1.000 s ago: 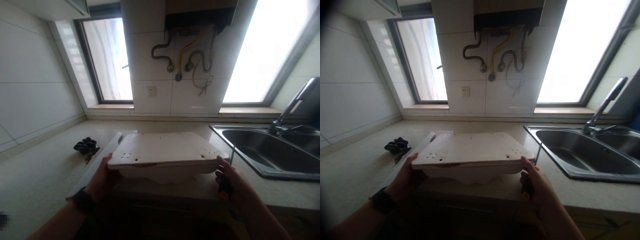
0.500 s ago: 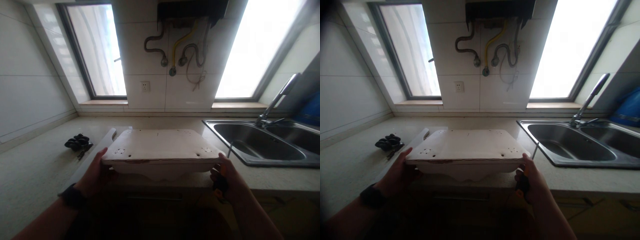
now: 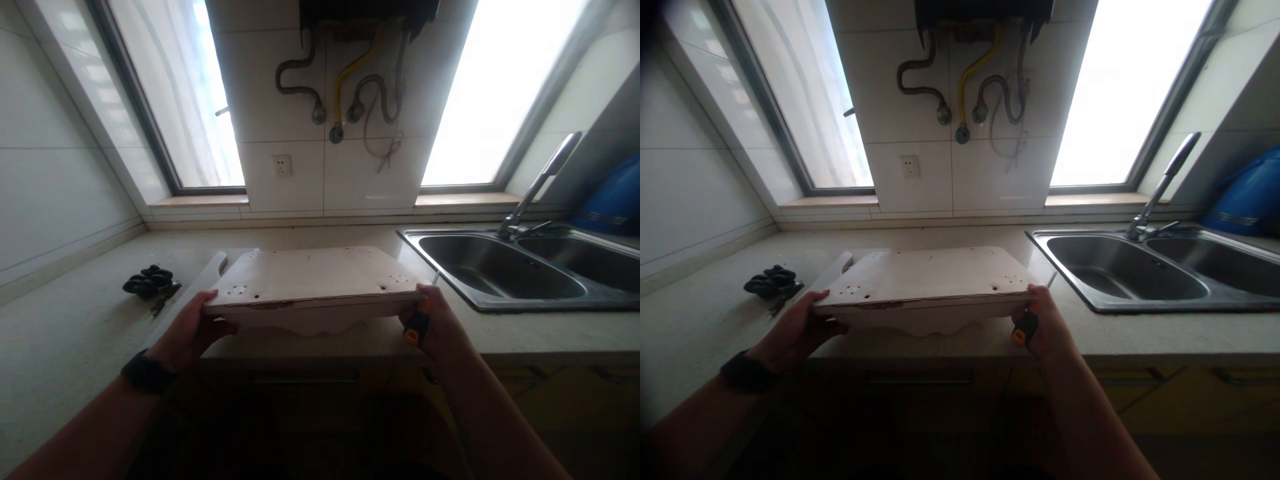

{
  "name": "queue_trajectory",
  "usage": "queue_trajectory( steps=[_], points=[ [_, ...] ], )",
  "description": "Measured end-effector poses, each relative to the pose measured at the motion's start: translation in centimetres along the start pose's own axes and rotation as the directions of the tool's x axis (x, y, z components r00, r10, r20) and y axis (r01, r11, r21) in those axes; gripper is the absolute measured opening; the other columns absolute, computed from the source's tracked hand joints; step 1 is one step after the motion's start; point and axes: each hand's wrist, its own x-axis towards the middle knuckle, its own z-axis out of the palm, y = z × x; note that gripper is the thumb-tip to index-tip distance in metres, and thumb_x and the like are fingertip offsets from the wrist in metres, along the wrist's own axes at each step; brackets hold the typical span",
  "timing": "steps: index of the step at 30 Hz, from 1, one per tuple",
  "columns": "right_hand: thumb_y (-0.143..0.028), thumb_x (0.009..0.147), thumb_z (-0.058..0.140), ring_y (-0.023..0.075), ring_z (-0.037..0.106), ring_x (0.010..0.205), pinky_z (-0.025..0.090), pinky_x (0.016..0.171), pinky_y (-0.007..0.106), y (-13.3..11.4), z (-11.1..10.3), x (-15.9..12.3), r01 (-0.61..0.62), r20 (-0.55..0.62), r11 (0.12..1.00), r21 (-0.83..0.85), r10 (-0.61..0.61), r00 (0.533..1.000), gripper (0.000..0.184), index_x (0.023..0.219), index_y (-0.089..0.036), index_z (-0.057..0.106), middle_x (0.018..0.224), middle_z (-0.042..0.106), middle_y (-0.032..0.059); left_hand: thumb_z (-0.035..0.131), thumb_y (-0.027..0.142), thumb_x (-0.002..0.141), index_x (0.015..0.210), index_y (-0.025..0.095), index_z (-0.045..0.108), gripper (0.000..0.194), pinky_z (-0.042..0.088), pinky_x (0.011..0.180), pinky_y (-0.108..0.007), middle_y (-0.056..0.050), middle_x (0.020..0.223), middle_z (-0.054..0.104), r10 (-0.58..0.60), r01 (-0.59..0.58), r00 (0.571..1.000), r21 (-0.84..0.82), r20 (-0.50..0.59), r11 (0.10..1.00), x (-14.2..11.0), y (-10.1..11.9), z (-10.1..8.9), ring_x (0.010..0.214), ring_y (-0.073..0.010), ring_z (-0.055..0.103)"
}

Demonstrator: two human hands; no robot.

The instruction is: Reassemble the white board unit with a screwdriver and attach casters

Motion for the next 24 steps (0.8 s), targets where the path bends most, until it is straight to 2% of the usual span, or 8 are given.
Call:
queue_trajectory(
  steps=[6, 9, 11, 13, 17, 24],
  points=[
    [-0.023, 0.083, 0.069, 0.0078, 0.047, 0.048, 0.046, 0.04, 0.016, 0.1, -0.2, 0.1, 0.024, 0.05, 1.0, 0.002, -0.024, 0.998, 0.016, 0.085, -0.021, 0.053, 0.066, 0.051, -0.0048, 0.062, 0.026, 0.092, 0.115, 0.015, 0.059, 0.026, 0.067, 0.065, -0.042, -0.01, 0.096, 0.073, 0.013, -0.013, 1.0, 0.044, -0.005, 0.999, 0.3, -0.2, -0.1, 0.077, -0.0246, 0.074],
    [-0.021, 0.082, 0.069, 0.0094, 0.05, 0.048, 0.048, 0.039, 0.018, 0.0, -0.3, -0.2, 0.014, 0.094, 1.0, 0.007, -0.015, 0.995, 0.015, 0.087, -0.021, 0.054, 0.068, 0.054, -0.0034, 0.059, 0.038, 0.095, 0.119, 0.015, 0.059, 0.033, 0.066, 0.07, -0.05, -0.013, 0.092, 0.074, -0.088, 0.083, 0.995, 0.102, 0.041, 0.991, -0.2, 0.0, -0.3, 0.078, -0.0298, 0.075],
    [-0.021, 0.084, 0.067, 0.01, 0.052, 0.049, 0.05, 0.04, 0.02, -0.1, -0.4, -0.2, -0.005, 0.112, 1.0, 0.011, 0.003, 0.994, 0.012, 0.088, -0.02, 0.056, 0.069, 0.057, -0.0022, 0.056, 0.047, 0.095, 0.122, 0.012, 0.06, 0.044, 0.065, 0.074, -0.054, -0.018, 0.092, 0.076, -0.195, 0.176, 0.972, 0.146, 0.128, 0.973, -0.6, 0.3, -0.3, 0.08, -0.0348, 0.077],
    [-0.02, 0.087, 0.065, 0.0105, 0.054, 0.05, 0.052, 0.041, 0.02, -0.2, -0.4, -0.2, -0.011, 0.116, 1.0, 0.016, 0.009, 0.993, 0.008, 0.089, -0.019, 0.057, 0.07, 0.058, -0.0014, 0.053, 0.05, 0.096, 0.126, 0.009, 0.06, 0.052, 0.064, 0.08, -0.055, -0.022, 0.096, 0.076, -0.25, 0.223, 0.948, 0.153, 0.194, 0.963, -0.8, 0.4, -0.3, 0.084, -0.0376, 0.078],
    [-0.02, 0.088, 0.064, 0.0105, 0.054, 0.05, 0.051, 0.041, 0.02, -0.3, -0.5, 0.1, -0.005, 0.115, 1.0, 0.03, 0.001, 0.993, 0.008, 0.088, -0.019, 0.056, 0.068, 0.057, -0.0024, 0.049, 0.044, 0.099, 0.132, 0.005, 0.056, 0.052, 0.06, 0.094, -0.055, -0.026, 0.107, 0.076, -0.212, 0.195, 0.955, 0.097, 0.208, 0.976, -0.7, 0.3, -0.2, 0.091, -0.0374, 0.078],
    [-0.02, 0.086, 0.065, 0.0095, 0.052, 0.049, 0.049, 0.041, 0.019, -0.3, -0.3, 0.5, -0.013, 0.113, 1.0, 0.017, 0.011, 0.994, 0.012, 0.083, -0.02, 0.054, 0.066, 0.055, -0.0037, 0.048, 0.041, 0.1, 0.133, 0.003, 0.053, 0.051, 0.059, 0.094, -0.056, -0.026, 0.1, 0.078, -0.176, 0.164, 0.963, 0.074, 0.204, 0.984, -0.5, 0.1, 0.2, 0.087, -0.0362, 0.079]
  ],
)
